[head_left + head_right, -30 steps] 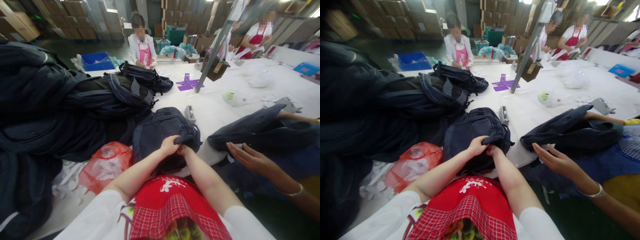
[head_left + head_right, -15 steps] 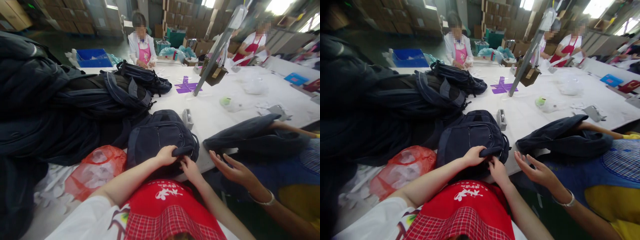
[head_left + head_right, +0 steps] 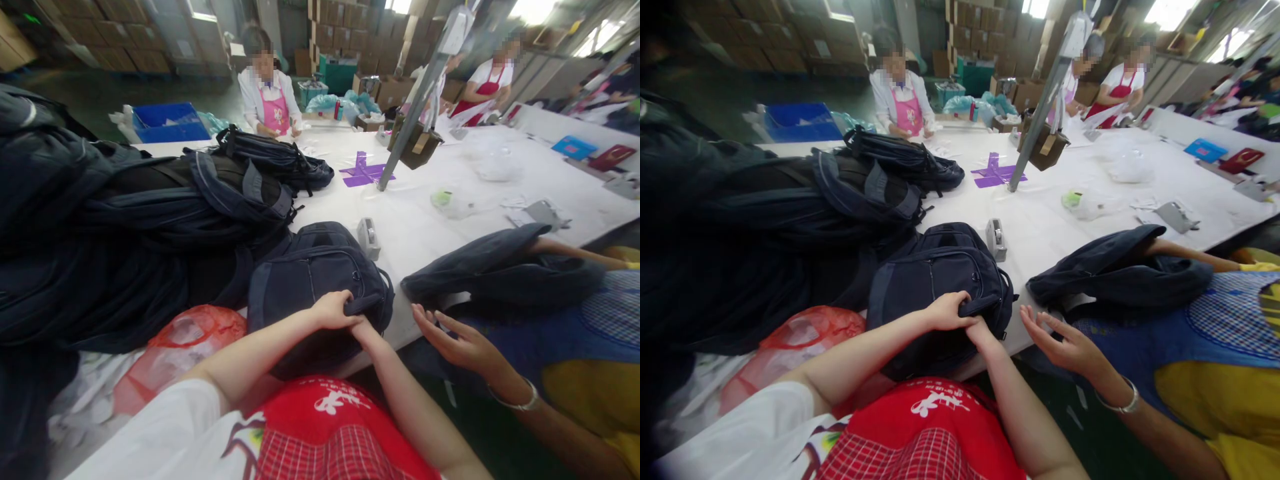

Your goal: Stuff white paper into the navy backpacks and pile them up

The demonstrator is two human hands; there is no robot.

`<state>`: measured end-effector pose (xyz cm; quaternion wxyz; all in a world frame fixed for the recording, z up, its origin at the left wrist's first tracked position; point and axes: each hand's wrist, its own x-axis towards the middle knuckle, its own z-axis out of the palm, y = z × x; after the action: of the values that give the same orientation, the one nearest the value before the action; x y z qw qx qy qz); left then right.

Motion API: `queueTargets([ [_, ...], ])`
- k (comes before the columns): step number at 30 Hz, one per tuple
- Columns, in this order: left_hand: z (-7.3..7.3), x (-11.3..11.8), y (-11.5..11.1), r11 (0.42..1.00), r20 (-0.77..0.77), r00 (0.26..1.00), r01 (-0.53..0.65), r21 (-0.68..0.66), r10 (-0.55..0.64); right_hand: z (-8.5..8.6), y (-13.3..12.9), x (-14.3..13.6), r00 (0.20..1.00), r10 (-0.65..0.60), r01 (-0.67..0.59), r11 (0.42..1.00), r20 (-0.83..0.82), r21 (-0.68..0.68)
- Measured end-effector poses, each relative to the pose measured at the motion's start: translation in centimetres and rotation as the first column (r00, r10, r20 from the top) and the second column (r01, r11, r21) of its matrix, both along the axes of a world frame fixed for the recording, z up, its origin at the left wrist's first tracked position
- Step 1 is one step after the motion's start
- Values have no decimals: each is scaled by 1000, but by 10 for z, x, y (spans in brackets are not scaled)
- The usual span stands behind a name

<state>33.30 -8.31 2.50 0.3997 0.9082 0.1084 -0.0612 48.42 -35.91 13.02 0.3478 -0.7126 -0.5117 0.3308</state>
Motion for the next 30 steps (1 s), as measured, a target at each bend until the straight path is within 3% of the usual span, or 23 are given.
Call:
queueTargets([
  [1,1,1,3,999,3,999,42,-35,-42,0,0,1,988,-46,40,998,-144,-43],
  [3,6,7,9,995,77,994,86,-41,-83,-2,-1,2,947,-157,130,985,-279,-111],
  [6,10,31,11,988,260,961,60,144,-96,-5,-4,5,933,-238,198,966,-271,-169],
  [8,6,54,7,948,299,930,125,291,-214,-8,-7,8,946,-229,189,965,-229,-185],
  [12,-16,102,-10,804,231,841,333,493,-490,-9,-12,13,960,-200,162,967,-196,-195],
  [15,-35,126,-21,713,183,801,371,594,-570,-8,-15,15,959,-203,163,966,-197,-203],
  [18,-46,139,-27,662,173,764,394,637,-621,-4,-15,16,959,-212,170,961,-187,-217],
  [21,-47,147,-32,640,183,725,424,641,-664,3,-18,19,978,-201,188,969,-64,-161],
  [25,-41,156,-38,638,208,703,427,641,-680,7,-24,21,965,-158,152,987,212,44],
  [28,-32,161,-36,659,210,733,399,638,-647,-8,-18,4,879,-277,235,960,388,152],
  [30,-23,166,-26,681,203,771,365,634,-603,-26,-5,-19,818,-325,308,944,475,117],
])
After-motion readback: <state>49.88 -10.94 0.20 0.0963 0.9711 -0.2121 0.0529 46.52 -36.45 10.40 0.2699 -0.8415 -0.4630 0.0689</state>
